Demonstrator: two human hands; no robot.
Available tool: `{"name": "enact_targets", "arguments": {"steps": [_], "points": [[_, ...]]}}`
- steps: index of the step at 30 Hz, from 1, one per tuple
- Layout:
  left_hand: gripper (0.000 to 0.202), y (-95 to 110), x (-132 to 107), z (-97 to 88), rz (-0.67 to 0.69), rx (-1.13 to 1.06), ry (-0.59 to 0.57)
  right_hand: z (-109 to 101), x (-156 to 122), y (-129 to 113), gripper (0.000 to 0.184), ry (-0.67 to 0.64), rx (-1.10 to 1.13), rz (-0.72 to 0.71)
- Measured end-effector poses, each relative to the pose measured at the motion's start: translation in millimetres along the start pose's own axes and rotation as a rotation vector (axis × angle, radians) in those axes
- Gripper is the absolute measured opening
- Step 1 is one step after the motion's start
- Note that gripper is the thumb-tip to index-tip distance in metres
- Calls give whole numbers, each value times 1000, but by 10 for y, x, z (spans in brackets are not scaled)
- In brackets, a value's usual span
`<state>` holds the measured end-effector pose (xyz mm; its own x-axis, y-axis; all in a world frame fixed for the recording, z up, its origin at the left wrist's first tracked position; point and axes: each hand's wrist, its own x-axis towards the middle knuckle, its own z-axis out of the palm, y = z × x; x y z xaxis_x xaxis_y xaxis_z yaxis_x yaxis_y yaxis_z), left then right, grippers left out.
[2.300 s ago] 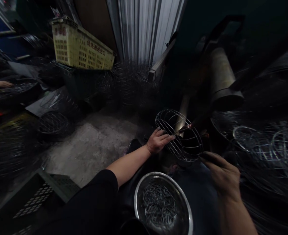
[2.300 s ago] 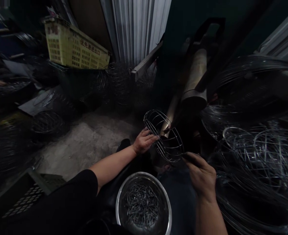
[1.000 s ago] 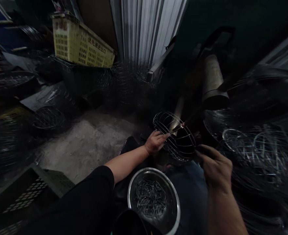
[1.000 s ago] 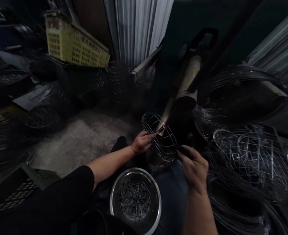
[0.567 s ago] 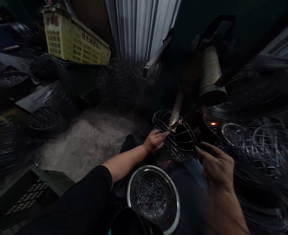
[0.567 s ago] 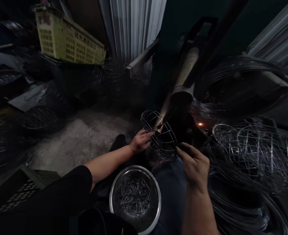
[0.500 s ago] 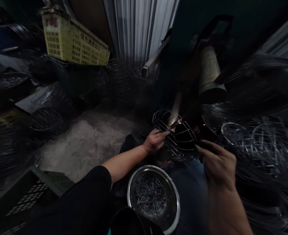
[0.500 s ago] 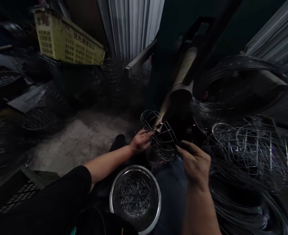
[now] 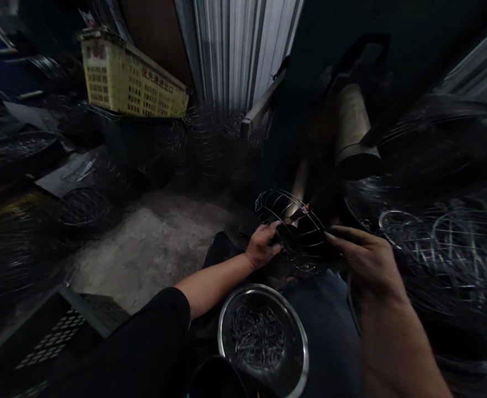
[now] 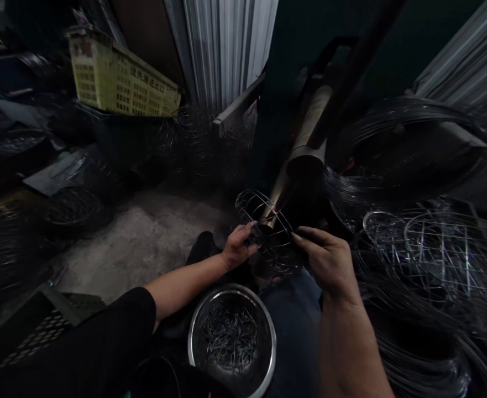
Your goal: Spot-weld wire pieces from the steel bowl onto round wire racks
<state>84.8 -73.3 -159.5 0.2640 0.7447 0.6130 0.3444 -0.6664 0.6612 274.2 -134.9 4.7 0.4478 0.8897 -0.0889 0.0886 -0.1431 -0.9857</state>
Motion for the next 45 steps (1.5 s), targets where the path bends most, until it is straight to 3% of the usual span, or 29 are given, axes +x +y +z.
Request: {"name": "enact_targets", "arguments": {"steps": [5,9,17,22,26,31,37,45], "points": [[59,-11,32,60,-24,-45,18,68,82,-28,44,-2,-39,-51],[64,33,24,64,-53,-77,-33,73,100,-19,47,10,13,-38],[75,88,-9,30,-131,-76,-93,-197,-8,162,51,-87,47,64],[78,103,55,-30,-214,-87,-37,-67,25,101,49,-45,46,1],[75,107,86,-22,-217,-108,-21,43,97,40,50,-23,73,43],[71,149,50,33,-238,-192,-26,-32,59,96,49,-35,104,-5],[86,198,22,9,-422,-327,-41,-229,-92,269,53,-80,88,79],[94,325,123,29,-695,-594,56,52,75,13,51,-13,62,-2]]}}
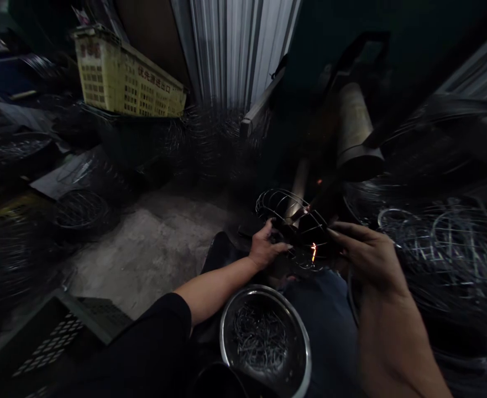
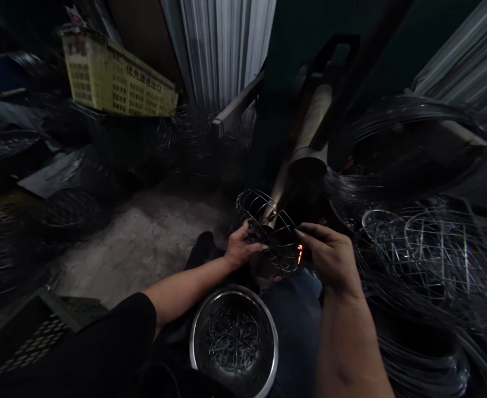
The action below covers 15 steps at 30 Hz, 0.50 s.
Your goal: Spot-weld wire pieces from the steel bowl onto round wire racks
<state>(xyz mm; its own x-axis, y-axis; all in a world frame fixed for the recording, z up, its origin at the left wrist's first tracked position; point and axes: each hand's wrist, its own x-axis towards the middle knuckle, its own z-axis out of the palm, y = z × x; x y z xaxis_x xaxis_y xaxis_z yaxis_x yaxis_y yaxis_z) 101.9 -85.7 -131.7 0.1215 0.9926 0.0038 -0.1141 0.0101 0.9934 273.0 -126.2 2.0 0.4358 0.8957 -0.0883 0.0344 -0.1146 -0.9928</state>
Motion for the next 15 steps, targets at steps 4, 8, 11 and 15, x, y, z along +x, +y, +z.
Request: {"name": "enact_targets", "arguments": {"steps": [4,8,11,15], "points": [[91,78,-43,29,-47,-10,12,32,9,-52,50,17,36,29],[79,112,-105,22,-35,-36,-39,-91,-74,15,53,-5,95,85],[82,163,-134,23,-62,-82,-73,-179,-142,53,56,-20,84,136],[76,237,-131,48,-68,-109,31,-126,-124,4,54,-10,65,55]]}}
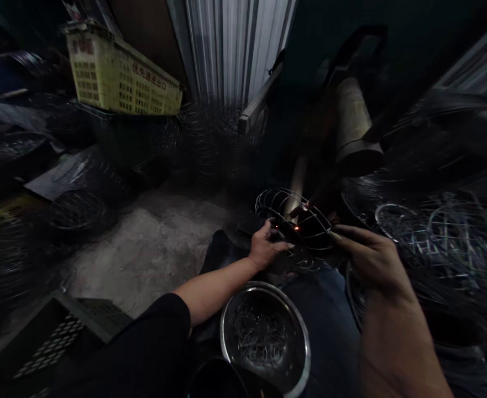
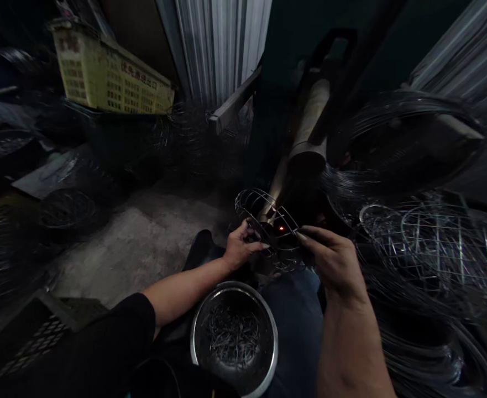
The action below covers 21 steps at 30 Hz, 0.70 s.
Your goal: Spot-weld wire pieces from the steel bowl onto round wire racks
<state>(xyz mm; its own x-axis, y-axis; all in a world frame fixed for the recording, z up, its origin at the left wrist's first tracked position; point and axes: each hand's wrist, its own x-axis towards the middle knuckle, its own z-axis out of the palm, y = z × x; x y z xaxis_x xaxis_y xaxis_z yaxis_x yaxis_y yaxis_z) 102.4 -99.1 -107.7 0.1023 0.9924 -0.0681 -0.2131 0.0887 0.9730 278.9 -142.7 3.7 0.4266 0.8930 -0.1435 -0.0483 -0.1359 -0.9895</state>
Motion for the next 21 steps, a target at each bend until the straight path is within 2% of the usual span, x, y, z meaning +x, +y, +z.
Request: {"name": "enact_targets", "arguments": {"steps": [3,8,12,17,19,21], "points": [[75,8,32,26,6,-40,75,110,96,-56,52,-15,-36,-26],[79,-44,67,59,28,-123,96,192,252,-72,49,-11,-24,20],[69,-32,9,88,7,-159,96,81,237,-38,47,-60,40,63],[64,76,-72,84,-47,-161,66,-180,2,47,49,-48,75,189],[62,104,-96,81,-58,-182,38,-199,-75,47,47,-12,84,192],[62,118,-114,85,-118,-258,31,-139,-95,6,45,-1,69,134]]}}
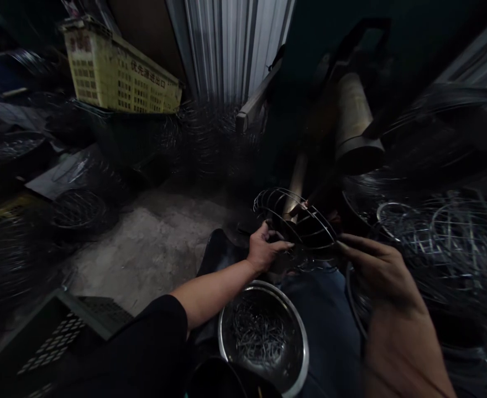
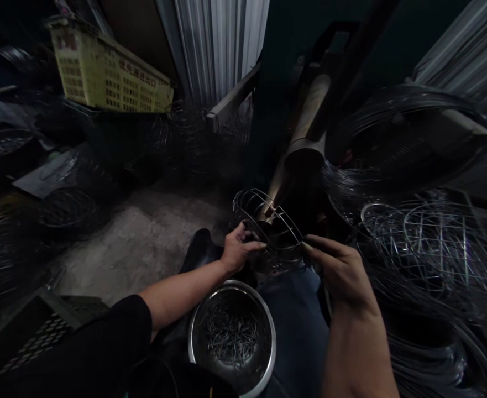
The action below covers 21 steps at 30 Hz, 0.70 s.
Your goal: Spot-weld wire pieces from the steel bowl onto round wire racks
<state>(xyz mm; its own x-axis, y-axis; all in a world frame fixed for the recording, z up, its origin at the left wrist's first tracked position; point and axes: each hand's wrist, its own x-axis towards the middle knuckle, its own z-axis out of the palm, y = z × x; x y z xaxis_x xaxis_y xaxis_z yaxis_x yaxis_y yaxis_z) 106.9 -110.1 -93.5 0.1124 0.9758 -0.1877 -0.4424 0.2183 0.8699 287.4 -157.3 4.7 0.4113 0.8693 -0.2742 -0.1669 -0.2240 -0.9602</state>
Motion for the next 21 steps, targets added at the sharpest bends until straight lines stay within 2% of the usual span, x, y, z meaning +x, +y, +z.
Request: {"name": "enact_targets", "arguments": {"steps": [4,10,16,21], "points": [[65,24,4,21,-162,-165,-5,234,81,-144,42,-55,-89,-97],[65,82,86,52,-171,-221,28,398,201,-253,45,-78,-136,-61],[65,74,69,82,-191,-246,18,373,232,-216,44,-35,-117,-78],[64,65,62,51,-223,-213,18,152,121,-115,45,-36,-110,-13]]}}
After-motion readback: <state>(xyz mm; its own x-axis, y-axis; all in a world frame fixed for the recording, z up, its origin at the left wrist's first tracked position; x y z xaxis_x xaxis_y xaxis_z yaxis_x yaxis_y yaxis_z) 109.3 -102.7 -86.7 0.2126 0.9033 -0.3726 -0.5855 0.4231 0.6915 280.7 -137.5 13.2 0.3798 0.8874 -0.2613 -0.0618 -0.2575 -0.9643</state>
